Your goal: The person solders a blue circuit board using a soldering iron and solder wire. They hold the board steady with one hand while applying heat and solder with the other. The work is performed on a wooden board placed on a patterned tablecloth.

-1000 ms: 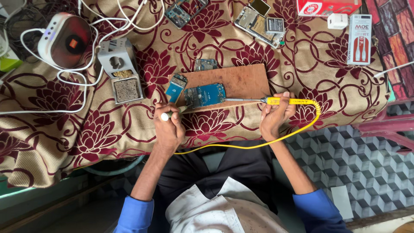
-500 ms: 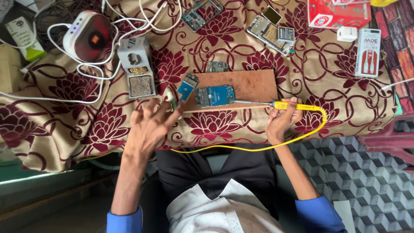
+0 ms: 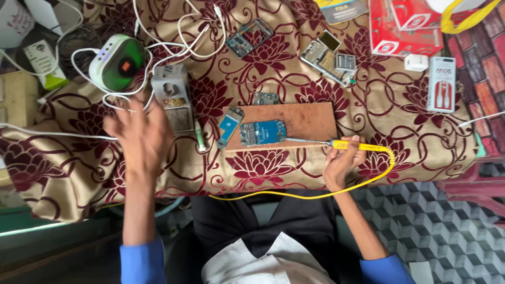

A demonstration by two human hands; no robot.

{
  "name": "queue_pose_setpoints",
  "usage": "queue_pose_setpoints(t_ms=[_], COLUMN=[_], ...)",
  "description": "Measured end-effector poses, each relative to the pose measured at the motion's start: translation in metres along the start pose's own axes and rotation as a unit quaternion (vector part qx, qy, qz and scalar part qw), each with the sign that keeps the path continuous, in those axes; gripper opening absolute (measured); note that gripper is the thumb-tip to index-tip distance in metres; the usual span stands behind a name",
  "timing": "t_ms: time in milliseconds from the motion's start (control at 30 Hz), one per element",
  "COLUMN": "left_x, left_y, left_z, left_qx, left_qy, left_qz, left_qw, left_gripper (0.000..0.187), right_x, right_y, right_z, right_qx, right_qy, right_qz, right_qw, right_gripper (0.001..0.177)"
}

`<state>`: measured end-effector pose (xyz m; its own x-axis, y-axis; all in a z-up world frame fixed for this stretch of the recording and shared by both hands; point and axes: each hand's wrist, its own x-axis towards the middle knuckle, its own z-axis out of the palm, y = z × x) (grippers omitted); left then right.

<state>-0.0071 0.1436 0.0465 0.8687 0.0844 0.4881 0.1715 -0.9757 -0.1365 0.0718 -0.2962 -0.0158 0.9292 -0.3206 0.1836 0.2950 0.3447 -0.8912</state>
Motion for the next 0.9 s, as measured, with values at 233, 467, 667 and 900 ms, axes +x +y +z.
queue_pose_setpoints(t_ms=[233,467,667,900], left_x=[0.098,0.107,0.105,0.101], left_y=[-0.1,-0.113,-0.124,-0.123], left_z=[0.057,0.083,0.106,0.103], left_qx=[-0.062,-0.125,-0.173,-0.119], left_qy=[0.057,-0.014,0.053,-0.042], left_qz=[-0.042,-0.069,-0.037,-0.119], left_qw=[0.996,0.99,0.983,0.985], left_gripper=[0.065,0.043,0.067,0.072], right_x=[-0.004,-0.002,-0.004,-0.004], right_y=[0.006,0.005,0.004,0.005], right_z=[-0.01,-0.009,-0.009,-0.008], right_qx=[0.006,0.013,0.0,0.007], right_qy=[-0.016,0.001,-0.009,-0.003], right_qz=[-0.004,0.006,0.003,0.006], right_qw=[1.0,1.0,1.0,1.0], right_gripper=[0.031,0.03,0.03,0.031])
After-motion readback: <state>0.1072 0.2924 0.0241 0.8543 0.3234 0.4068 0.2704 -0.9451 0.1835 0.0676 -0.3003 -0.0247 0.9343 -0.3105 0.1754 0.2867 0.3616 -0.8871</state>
